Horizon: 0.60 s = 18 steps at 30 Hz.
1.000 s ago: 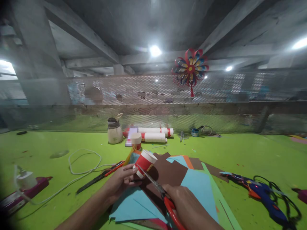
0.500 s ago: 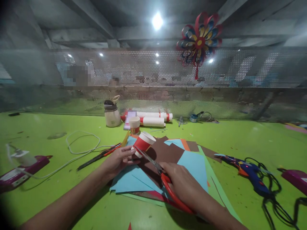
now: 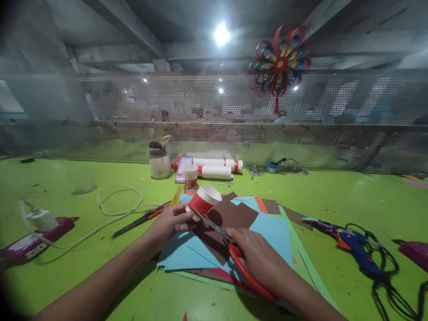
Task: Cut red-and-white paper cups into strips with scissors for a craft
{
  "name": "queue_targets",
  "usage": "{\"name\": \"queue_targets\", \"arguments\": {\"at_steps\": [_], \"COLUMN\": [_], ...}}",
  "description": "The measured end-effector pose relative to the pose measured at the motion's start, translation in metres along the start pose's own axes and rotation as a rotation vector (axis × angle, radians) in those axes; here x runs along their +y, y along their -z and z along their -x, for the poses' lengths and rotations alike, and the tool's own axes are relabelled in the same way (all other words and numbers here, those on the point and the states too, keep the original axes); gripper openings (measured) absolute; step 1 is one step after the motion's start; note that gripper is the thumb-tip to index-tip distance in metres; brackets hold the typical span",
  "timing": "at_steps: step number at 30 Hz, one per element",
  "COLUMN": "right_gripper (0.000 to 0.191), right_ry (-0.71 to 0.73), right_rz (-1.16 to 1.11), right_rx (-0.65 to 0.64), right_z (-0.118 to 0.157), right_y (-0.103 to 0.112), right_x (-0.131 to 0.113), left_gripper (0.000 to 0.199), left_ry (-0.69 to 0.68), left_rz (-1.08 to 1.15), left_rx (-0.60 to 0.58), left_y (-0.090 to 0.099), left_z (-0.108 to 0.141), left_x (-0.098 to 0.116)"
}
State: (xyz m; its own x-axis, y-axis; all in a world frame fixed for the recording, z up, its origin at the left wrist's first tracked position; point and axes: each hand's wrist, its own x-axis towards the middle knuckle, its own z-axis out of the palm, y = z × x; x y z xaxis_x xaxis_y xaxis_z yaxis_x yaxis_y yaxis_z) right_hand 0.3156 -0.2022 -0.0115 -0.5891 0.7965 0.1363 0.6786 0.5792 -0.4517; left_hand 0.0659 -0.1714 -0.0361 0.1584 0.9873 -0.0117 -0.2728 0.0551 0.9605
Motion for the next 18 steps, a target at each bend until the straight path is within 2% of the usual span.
{"name": "queue_targets", "arguments": {"at_steps": [11,18], "right_gripper": [0.025,0.034], "right_ry": [-0.027,-0.025], "right_rz": [-0.023,0.061], "right_rx": [-0.015,-0.01], "right_z": [0.0022,0.0008], "right_y": [0.0044,0.0033], "right_x": [-0.0068,0.0012], "left_gripper": [0.037,0.044], "left_ry": [0.011,-0.013], "left_rz": [-0.025,-0.054], "left_rx": [0.013,0.039], "left_y": [-0.0028,-0.0073], "left_z": [0.0005,0.0028], "left_x": [0.0005,0.0025]}}
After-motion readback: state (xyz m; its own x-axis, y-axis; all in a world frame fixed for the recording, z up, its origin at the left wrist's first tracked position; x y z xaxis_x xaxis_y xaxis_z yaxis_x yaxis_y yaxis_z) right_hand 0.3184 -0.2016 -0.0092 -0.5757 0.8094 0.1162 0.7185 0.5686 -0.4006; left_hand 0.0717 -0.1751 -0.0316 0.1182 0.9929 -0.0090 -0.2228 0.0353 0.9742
